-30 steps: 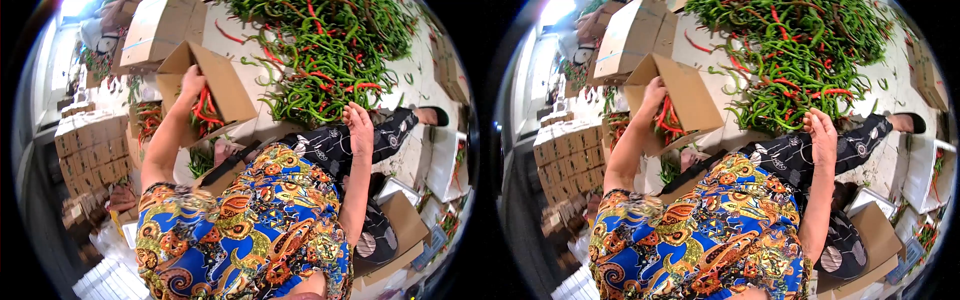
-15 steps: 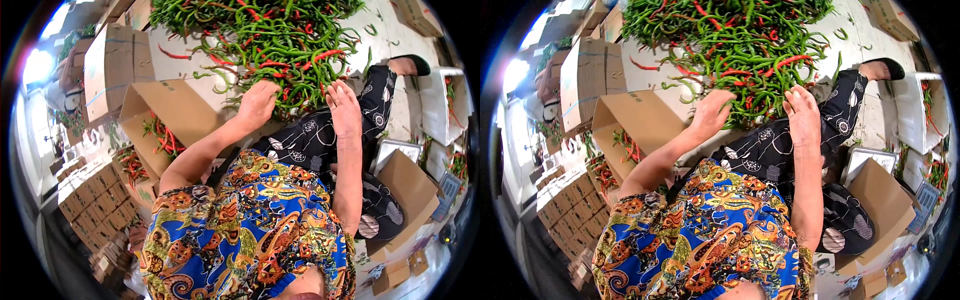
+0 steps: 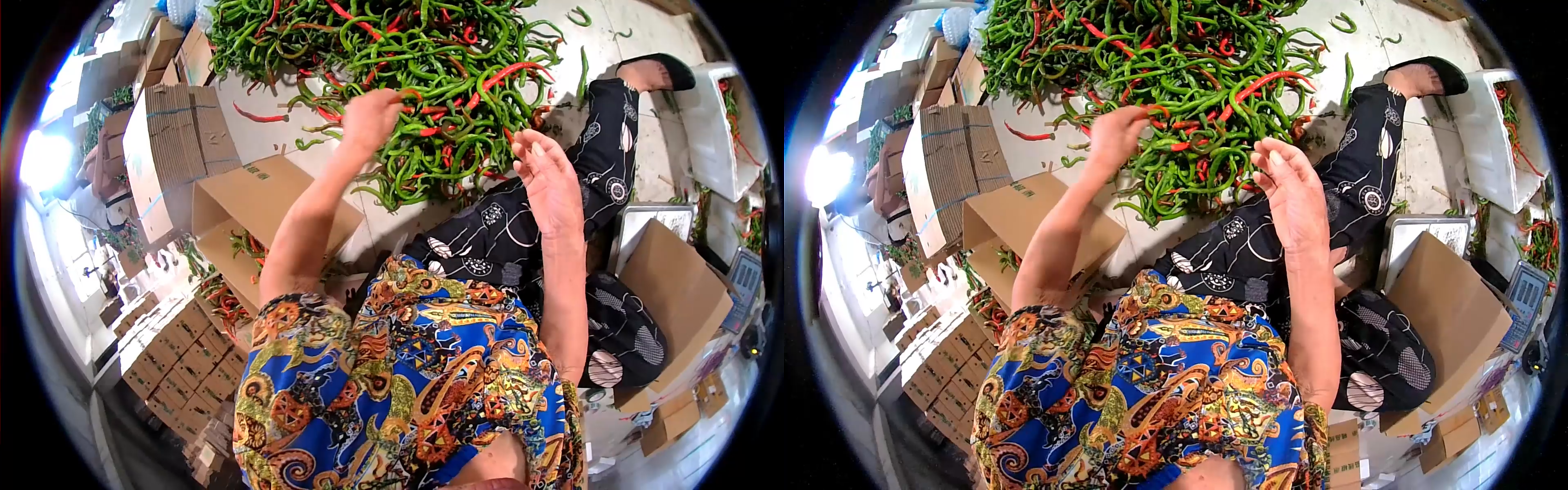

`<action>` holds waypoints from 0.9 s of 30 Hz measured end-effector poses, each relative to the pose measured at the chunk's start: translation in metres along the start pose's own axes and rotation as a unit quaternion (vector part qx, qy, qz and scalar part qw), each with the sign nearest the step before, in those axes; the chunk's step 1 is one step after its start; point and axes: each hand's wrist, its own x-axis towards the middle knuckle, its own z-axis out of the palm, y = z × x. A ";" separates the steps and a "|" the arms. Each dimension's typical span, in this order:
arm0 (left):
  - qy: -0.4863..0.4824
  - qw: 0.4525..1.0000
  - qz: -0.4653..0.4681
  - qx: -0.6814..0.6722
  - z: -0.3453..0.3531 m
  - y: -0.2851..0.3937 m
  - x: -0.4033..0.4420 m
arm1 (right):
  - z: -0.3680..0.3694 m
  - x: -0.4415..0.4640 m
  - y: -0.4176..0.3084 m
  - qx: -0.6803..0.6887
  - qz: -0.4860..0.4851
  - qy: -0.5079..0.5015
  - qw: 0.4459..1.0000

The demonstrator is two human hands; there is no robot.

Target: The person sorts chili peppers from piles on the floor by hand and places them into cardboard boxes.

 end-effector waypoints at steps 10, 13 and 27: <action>-0.094 0.945 -0.081 -0.304 -0.082 0.144 0.023 | 0.050 -0.004 0.018 -0.386 -0.113 -0.125 0.907; -0.259 0.908 -0.075 -0.321 -0.075 0.174 0.037 | 0.054 -0.003 0.039 -0.367 -0.122 -0.119 0.915; -0.040 0.964 -0.214 -0.150 -0.014 0.017 0.005 | 0.025 -0.003 -0.014 0.182 -0.009 -0.011 0.983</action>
